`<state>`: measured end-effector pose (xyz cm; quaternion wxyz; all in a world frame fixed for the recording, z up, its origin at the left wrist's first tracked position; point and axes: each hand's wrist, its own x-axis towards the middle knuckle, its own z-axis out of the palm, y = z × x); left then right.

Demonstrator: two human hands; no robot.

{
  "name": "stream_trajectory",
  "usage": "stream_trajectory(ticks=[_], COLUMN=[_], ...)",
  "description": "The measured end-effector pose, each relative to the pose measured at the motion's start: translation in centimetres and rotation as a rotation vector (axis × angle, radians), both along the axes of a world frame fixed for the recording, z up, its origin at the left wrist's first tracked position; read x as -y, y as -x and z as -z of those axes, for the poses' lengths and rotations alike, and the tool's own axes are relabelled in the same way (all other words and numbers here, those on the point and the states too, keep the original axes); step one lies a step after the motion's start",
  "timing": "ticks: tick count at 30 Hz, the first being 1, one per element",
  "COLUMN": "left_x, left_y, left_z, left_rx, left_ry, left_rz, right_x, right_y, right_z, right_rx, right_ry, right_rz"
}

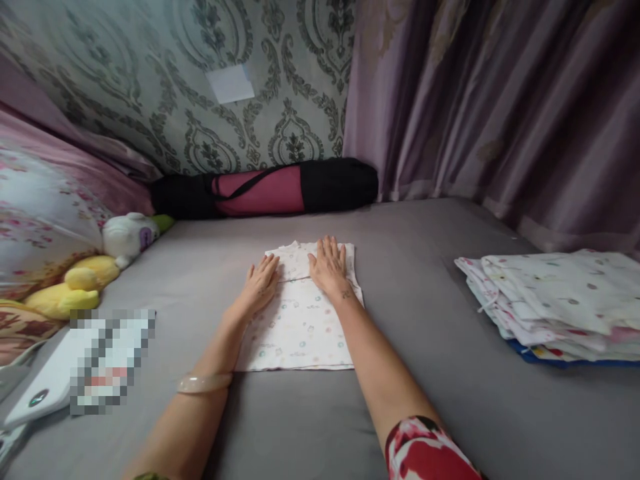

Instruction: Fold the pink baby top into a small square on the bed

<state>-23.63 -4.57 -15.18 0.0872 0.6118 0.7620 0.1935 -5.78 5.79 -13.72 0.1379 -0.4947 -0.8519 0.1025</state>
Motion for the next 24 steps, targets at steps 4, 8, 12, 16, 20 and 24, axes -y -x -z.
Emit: stream_trajectory(ticks=[4, 8, 12, 16, 20, 24], left_x=[0.1, 0.3, 0.3, 0.3, 0.5, 0.7], left_y=[-0.3, -0.1, 0.2, 0.7, 0.8, 0.4], left_z=[-0.3, -0.4, 0.0, 0.6, 0.9, 0.4], left_rx=[-0.005, 0.043, 0.089, 0.100, 0.066, 0.048], left_ry=[0.108, 0.085, 0.015, -0.056, -0.137, -0.150], left_rz=[0.024, 0.028, 0.002, -0.075, -0.147, -0.213], right_x=[-0.1, -0.4, -0.4, -0.9, -1.5, -1.8], right_y=[0.1, 0.1, 0.0, -0.4, -1.3, -2.3], right_z=[1.3, 1.8, 1.3, 0.4, 0.0, 0.6], right_rx=[0.067, 0.089, 0.098, 0.083, 0.088, 0.106], right_ry=[0.017, 0.018, 0.038, 0.136, 0.110, 0.063], right_rz=[0.012, 0.024, 0.018, 0.020, 0.118, 0.169])
